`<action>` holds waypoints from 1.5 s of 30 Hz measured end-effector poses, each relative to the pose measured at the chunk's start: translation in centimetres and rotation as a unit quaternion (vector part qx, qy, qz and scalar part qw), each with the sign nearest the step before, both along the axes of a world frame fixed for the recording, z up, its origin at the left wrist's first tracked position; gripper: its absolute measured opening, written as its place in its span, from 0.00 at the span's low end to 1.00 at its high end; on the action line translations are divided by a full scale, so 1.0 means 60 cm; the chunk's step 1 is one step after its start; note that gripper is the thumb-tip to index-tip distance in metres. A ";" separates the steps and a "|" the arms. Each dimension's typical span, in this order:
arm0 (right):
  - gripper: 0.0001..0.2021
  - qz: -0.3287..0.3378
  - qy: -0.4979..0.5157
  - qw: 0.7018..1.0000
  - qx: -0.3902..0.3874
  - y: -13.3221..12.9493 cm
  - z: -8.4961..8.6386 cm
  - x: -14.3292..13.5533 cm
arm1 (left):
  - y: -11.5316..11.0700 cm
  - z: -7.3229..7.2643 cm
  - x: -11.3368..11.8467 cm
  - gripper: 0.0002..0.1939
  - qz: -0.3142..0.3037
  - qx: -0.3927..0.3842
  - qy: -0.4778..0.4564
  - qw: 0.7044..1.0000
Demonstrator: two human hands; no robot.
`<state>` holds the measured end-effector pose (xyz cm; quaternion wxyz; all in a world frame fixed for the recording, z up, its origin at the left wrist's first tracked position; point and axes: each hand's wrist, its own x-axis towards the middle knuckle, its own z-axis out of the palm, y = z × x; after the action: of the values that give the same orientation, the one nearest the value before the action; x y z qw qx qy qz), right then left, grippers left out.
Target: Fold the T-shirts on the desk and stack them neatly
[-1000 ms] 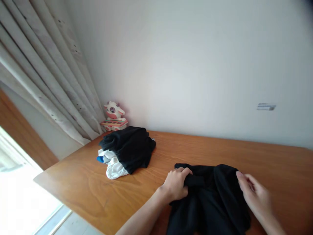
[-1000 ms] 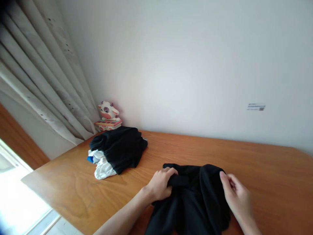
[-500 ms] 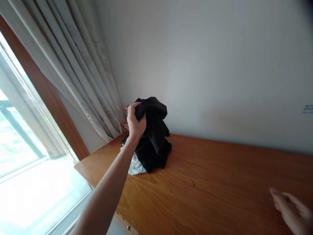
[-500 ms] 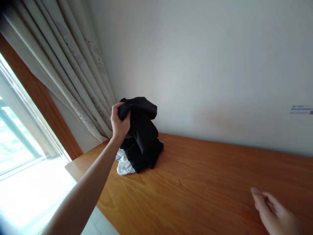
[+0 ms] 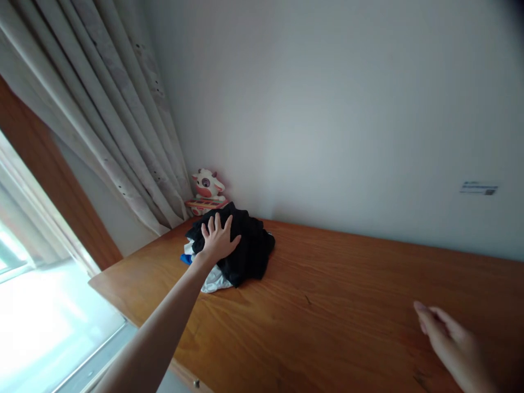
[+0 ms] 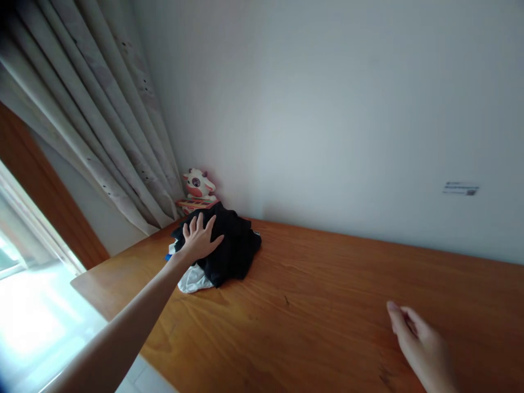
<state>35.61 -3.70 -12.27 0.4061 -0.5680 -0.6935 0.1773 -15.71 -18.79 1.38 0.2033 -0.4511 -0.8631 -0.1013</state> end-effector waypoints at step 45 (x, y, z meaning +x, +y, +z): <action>0.32 0.129 -0.344 0.930 0.013 -0.024 -0.040 -0.096 | 0.057 -0.203 0.258 0.27 -0.391 -0.114 -0.135 0.903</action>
<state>29.83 -5.15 -14.67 0.1236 -0.4947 -0.8601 0.0126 -0.23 -15.38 -10.82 -0.0236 -0.7543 -0.6424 -0.1335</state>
